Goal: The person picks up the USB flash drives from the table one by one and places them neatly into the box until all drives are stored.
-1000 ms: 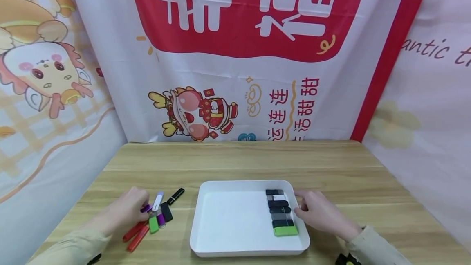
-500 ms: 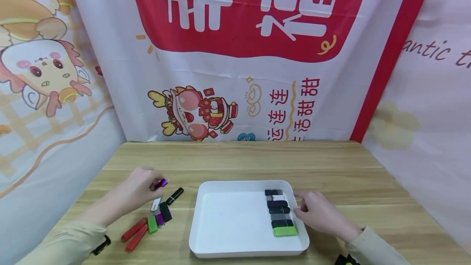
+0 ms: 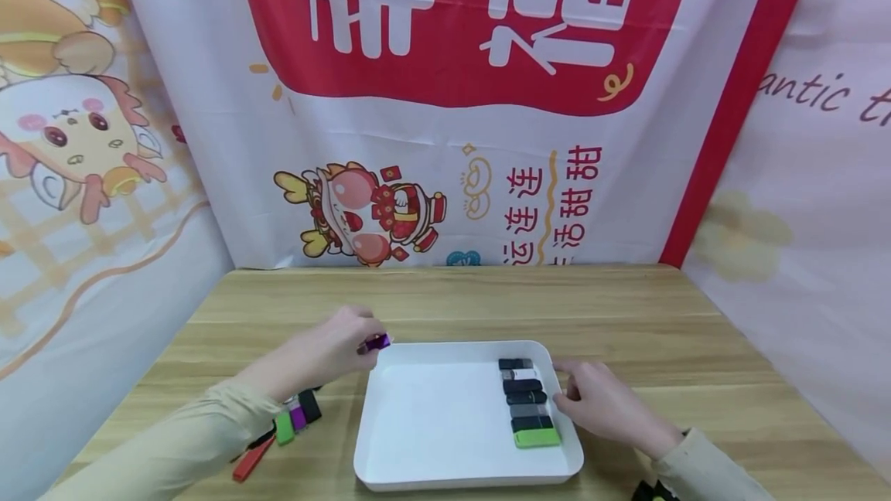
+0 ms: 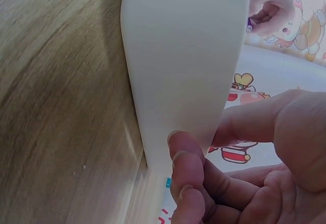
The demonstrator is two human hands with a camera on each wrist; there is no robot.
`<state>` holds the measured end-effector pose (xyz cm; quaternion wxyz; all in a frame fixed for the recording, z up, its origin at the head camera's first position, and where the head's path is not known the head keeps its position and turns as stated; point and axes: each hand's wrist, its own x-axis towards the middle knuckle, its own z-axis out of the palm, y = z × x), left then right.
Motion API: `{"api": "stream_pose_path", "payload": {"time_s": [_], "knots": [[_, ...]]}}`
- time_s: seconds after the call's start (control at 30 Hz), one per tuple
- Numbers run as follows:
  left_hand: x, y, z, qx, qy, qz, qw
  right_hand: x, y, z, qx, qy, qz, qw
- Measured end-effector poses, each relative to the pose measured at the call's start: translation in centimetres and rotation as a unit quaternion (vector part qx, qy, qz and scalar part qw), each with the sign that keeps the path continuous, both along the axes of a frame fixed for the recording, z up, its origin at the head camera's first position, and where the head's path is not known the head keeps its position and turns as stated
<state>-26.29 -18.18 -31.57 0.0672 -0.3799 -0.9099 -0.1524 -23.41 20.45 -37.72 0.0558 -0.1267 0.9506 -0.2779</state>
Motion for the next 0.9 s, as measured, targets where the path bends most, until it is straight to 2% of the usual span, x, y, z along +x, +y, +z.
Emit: {"api": "stream_pose_path", "payload": {"time_s": [0.2,0.4,0.63,0.9], "knots": [[-0.6,1.5,-0.3,-0.039,-0.015,-0.020,0.9990,-0.2,0.1,0.0,-0.004,-0.007,-0.004,1.0000],[-1.1,2.1,-1.0,-0.063,-0.027,-0.017,0.9975,-0.1,0.2,0.0,-0.008,-0.010,0.003,0.9999],[-1.4,2.4,-1.3,-0.075,-0.024,-0.014,0.9968,-0.1,0.3,-0.1,-0.010,0.017,0.010,0.9998],[-1.8,2.8,-1.8,-0.104,-0.016,-0.024,0.9942,-0.2,0.0,-0.1,-0.010,-0.008,0.002,0.9999]]}}
